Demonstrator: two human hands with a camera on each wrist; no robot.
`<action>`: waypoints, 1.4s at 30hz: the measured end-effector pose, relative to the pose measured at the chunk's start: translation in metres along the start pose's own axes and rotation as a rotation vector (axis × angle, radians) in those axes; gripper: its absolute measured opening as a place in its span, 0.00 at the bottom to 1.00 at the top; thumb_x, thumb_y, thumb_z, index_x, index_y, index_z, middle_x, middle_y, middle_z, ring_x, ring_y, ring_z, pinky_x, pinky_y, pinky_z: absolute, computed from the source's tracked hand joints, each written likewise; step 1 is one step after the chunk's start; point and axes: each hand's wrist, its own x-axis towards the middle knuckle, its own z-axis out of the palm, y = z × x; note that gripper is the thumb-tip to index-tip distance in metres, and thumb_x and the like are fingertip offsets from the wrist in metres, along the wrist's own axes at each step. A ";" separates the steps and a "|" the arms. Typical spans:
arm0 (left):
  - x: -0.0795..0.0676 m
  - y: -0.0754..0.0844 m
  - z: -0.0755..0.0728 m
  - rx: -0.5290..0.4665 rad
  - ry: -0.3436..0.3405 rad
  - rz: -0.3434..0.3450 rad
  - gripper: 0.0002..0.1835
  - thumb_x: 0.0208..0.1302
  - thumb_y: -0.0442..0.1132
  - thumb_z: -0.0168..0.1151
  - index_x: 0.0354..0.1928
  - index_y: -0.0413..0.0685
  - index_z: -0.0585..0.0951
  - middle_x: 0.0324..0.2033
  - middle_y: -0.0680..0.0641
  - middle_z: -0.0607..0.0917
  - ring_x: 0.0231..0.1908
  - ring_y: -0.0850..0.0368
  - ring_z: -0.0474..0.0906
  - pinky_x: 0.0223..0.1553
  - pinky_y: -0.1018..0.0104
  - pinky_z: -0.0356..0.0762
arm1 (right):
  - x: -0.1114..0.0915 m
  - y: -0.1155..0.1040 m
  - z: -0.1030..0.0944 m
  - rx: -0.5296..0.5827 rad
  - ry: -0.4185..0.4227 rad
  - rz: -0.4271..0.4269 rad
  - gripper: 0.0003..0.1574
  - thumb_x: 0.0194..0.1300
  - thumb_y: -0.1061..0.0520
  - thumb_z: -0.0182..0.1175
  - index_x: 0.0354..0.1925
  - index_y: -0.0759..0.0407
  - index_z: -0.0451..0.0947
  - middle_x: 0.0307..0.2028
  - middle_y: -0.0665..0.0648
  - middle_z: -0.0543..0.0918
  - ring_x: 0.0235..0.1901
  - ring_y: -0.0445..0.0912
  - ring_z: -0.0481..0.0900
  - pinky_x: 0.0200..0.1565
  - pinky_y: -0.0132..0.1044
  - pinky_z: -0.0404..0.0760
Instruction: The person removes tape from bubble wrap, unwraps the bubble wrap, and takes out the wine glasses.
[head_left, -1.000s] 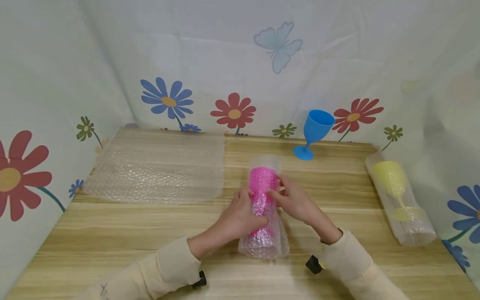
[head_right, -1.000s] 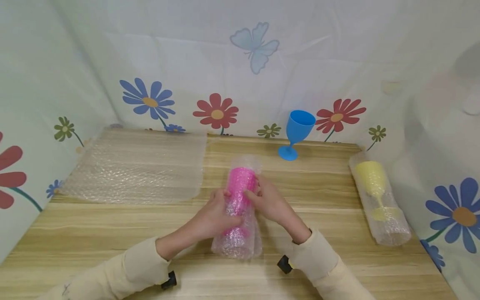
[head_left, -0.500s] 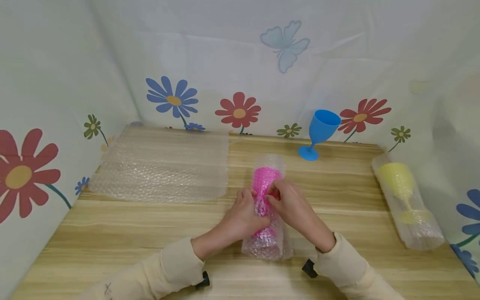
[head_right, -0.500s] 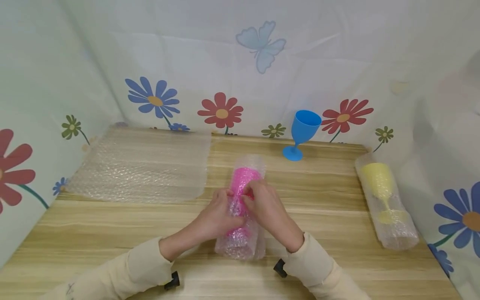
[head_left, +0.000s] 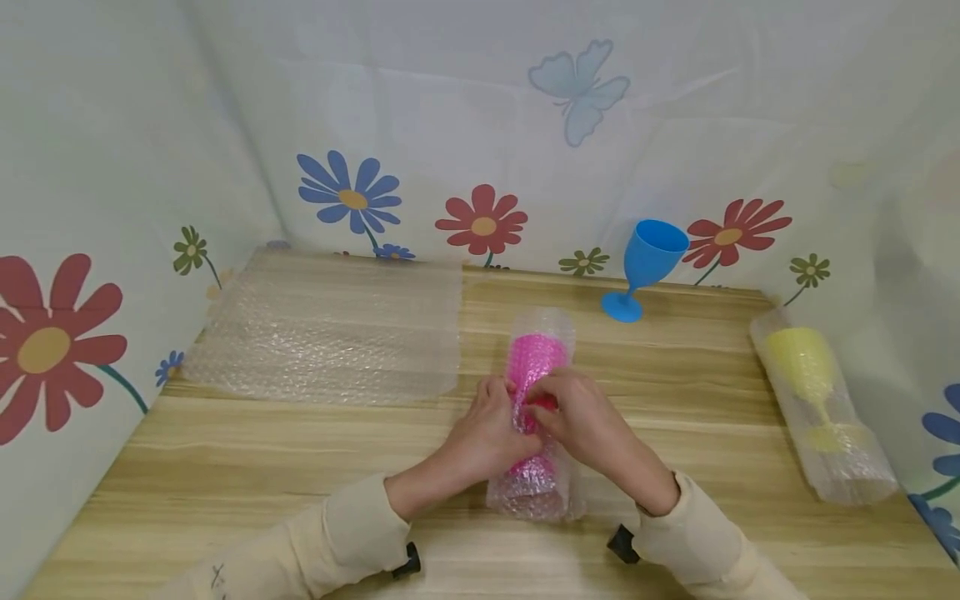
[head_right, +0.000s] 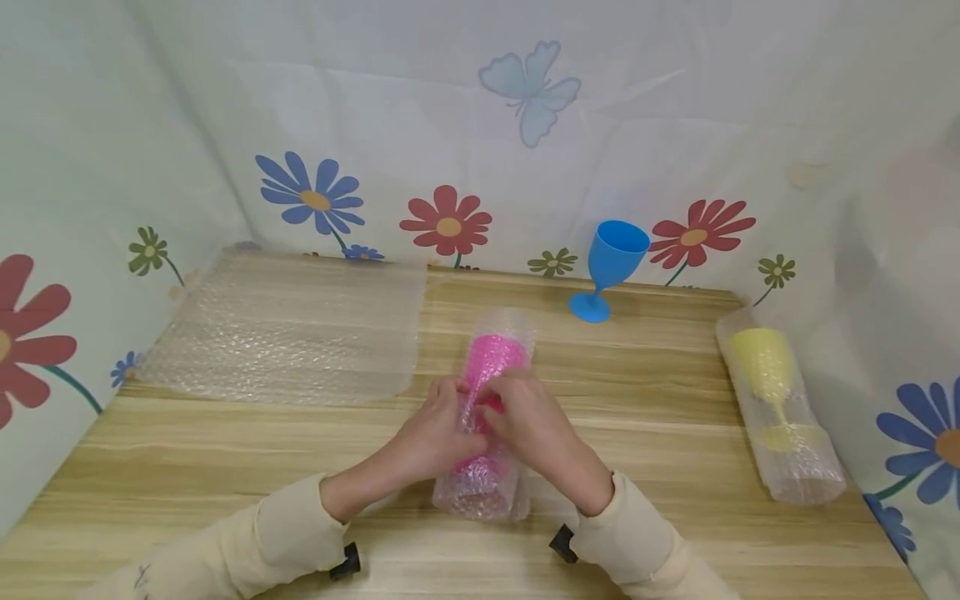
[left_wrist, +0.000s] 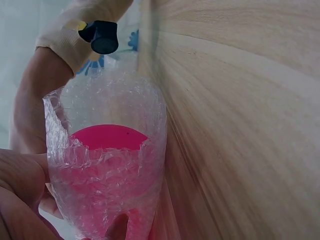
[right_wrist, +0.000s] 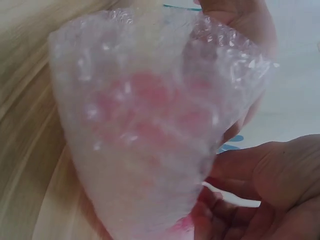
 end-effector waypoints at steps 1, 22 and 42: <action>0.000 0.000 0.000 0.004 0.001 0.002 0.38 0.51 0.44 0.75 0.59 0.32 0.68 0.54 0.39 0.69 0.39 0.50 0.74 0.42 0.56 0.80 | 0.000 0.000 0.000 -0.001 0.003 -0.011 0.06 0.60 0.67 0.74 0.37 0.61 0.88 0.32 0.51 0.83 0.33 0.42 0.77 0.36 0.35 0.81; 0.000 -0.002 0.002 0.035 0.023 0.059 0.37 0.55 0.48 0.74 0.58 0.32 0.70 0.52 0.38 0.70 0.44 0.49 0.73 0.48 0.51 0.81 | 0.004 0.011 0.009 -0.143 0.058 -0.274 0.05 0.60 0.64 0.74 0.36 0.58 0.88 0.29 0.48 0.81 0.28 0.40 0.76 0.33 0.35 0.79; -0.001 -0.006 -0.003 -0.036 -0.025 -0.012 0.44 0.53 0.42 0.77 0.66 0.29 0.65 0.61 0.35 0.70 0.43 0.47 0.76 0.47 0.53 0.82 | -0.007 0.037 -0.003 0.422 -0.088 -0.177 0.11 0.66 0.71 0.53 0.34 0.56 0.72 0.34 0.50 0.74 0.36 0.45 0.74 0.38 0.36 0.78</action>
